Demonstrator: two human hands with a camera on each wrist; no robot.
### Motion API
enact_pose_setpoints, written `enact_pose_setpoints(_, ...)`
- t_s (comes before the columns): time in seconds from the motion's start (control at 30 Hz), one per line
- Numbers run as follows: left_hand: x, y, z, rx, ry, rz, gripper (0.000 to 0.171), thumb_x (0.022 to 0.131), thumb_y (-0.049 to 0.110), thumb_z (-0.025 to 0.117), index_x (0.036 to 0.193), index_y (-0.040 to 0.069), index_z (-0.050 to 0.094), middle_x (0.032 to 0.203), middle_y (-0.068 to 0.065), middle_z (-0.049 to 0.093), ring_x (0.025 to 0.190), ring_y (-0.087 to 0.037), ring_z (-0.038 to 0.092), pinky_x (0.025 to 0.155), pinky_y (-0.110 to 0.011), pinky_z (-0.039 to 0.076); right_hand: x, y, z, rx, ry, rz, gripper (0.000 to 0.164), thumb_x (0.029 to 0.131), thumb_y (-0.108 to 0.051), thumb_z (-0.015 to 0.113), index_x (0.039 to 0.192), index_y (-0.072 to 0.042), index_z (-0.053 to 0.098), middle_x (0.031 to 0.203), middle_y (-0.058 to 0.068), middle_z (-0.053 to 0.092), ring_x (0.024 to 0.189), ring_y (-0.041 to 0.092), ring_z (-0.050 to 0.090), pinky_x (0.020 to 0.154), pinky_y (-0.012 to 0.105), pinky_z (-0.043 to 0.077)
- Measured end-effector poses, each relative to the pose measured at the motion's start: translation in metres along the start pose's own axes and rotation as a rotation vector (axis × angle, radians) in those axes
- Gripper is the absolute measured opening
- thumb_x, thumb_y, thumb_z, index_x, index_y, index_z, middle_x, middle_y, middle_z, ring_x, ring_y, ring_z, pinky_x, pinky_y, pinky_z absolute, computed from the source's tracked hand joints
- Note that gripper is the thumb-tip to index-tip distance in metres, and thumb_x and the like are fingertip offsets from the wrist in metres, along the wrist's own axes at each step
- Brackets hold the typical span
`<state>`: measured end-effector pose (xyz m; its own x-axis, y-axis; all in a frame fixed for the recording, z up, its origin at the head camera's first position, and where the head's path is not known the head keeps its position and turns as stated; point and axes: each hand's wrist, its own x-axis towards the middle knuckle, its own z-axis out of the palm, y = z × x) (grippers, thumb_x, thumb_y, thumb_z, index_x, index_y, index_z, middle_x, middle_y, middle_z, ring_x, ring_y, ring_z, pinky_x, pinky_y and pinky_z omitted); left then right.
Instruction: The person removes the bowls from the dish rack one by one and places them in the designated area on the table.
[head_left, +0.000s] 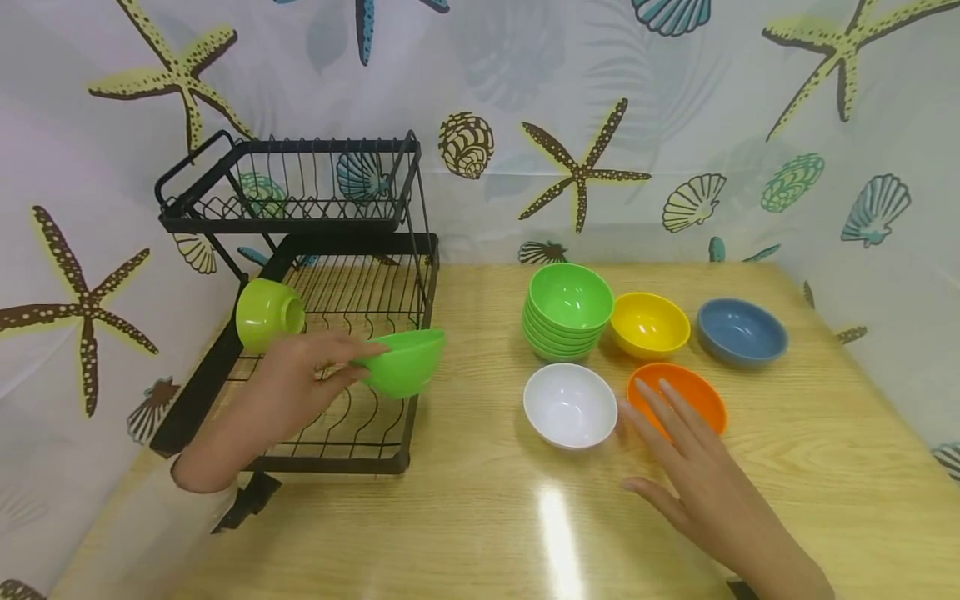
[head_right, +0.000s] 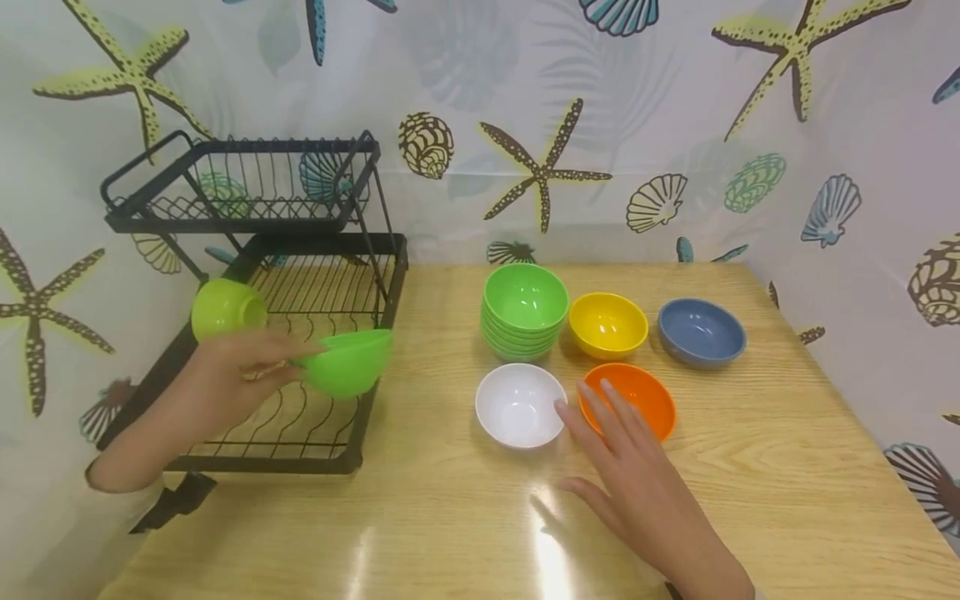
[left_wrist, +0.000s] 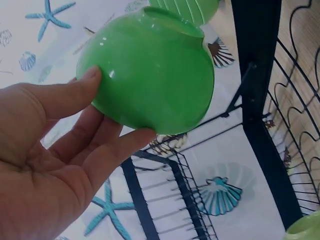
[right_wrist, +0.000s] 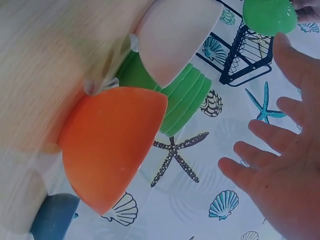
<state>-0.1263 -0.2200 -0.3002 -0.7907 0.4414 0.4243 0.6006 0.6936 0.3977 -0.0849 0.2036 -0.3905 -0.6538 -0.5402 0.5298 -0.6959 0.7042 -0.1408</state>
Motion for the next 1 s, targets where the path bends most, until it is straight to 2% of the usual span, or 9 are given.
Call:
enact_pose_setpoints(0.2, -0.004, 0.020, 0.013, 0.016, -0.015, 0.222, 0.047, 0.066, -0.011, 0.080, 0.107, 0.010, 0.074, 0.095, -0.005, 0.070, 0.085, -0.019, 0.068, 0.071, -0.026, 0.058, 0.010, -0.007, 0.000, 0.099, 0.107, -0.107, 0.067, 0.096, -0.053, 0.045, 0.138, -0.001, 0.049, 0.146, 0.018, 0.042, 0.138, 0.033, 0.033, 0.119, 0.029, 0.018)
enact_pose_setpoints(0.3, -0.004, 0.027, 0.021, 0.018, 0.000, 0.356, 0.048, 0.063, -0.013, 0.081, 0.105, 0.011, 0.074, 0.092, -0.005, 0.069, 0.080, -0.016, 0.066, 0.069, -0.020, 0.056, 0.016, -0.012, 0.000, 0.137, 0.132, -0.157, 0.063, 0.097, -0.049, 0.046, 0.135, 0.002, 0.051, 0.143, 0.019, 0.045, 0.137, 0.029, 0.037, 0.117, 0.027, 0.021)
enact_pose_setpoints(0.43, -0.003, 0.035, 0.035, 0.028, 0.016, 0.510, 0.050, 0.061, -0.014, 0.081, 0.103, 0.013, 0.074, 0.091, -0.005, 0.067, 0.080, -0.015, 0.064, 0.072, -0.016, 0.055, 0.025, -0.021, -0.001, 0.172, 0.159, -0.221, 0.057, 0.099, -0.043, 0.048, 0.130, 0.004, 0.055, 0.137, 0.021, 0.050, 0.135, 0.028, 0.039, 0.116, 0.028, 0.024)
enact_pose_setpoints(0.57, 0.001, 0.042, 0.047, 0.033, 0.043, 0.630, 0.052, 0.059, -0.018, 0.078, 0.101, 0.013, 0.074, 0.089, -0.003, 0.066, 0.082, -0.014, 0.064, 0.078, -0.016, 0.054, 0.033, -0.031, -0.001, 0.191, 0.194, -0.279, 0.052, 0.099, -0.038, 0.050, 0.126, 0.005, 0.058, 0.133, 0.021, 0.054, 0.132, 0.030, 0.044, 0.115, 0.030, 0.027)
enact_pose_setpoints(0.7, 0.003, 0.047, 0.056, 0.004, 0.059, 0.696, 0.046, 0.064, -0.013, 0.077, 0.101, 0.014, 0.073, 0.089, -0.002, 0.066, 0.083, -0.012, 0.064, 0.081, -0.015, 0.053, 0.036, -0.040, 0.001, 0.200, 0.220, -0.321, 0.048, 0.100, -0.036, 0.050, 0.124, 0.005, 0.060, 0.129, 0.020, 0.057, 0.127, 0.030, 0.049, 0.114, 0.030, 0.029)
enact_pose_setpoints(0.87, 0.005, 0.053, 0.066, 0.020, 0.050, 0.749, 0.043, 0.070, -0.008, 0.077, 0.106, 0.015, 0.072, 0.092, 0.000, 0.066, 0.088, -0.011, 0.064, 0.085, -0.014, 0.051, 0.033, -0.048, 0.009, 0.195, 0.233, -0.364, 0.047, 0.100, -0.033, 0.049, 0.124, 0.007, 0.058, 0.124, 0.019, 0.060, 0.118, 0.029, 0.056, 0.112, 0.027, 0.033)
enact_pose_setpoints(1.0, 0.005, 0.058, 0.072, 0.016, 0.029, 0.769, 0.042, 0.073, -0.008, 0.074, 0.108, 0.015, 0.072, 0.095, 0.001, 0.065, 0.091, -0.011, 0.062, 0.090, -0.015, 0.049, 0.030, -0.051, 0.015, 0.189, 0.231, -0.385, 0.040, 0.101, -0.029, 0.049, 0.122, 0.004, 0.062, 0.122, 0.017, 0.063, 0.111, 0.030, 0.061, 0.108, 0.027, 0.038)
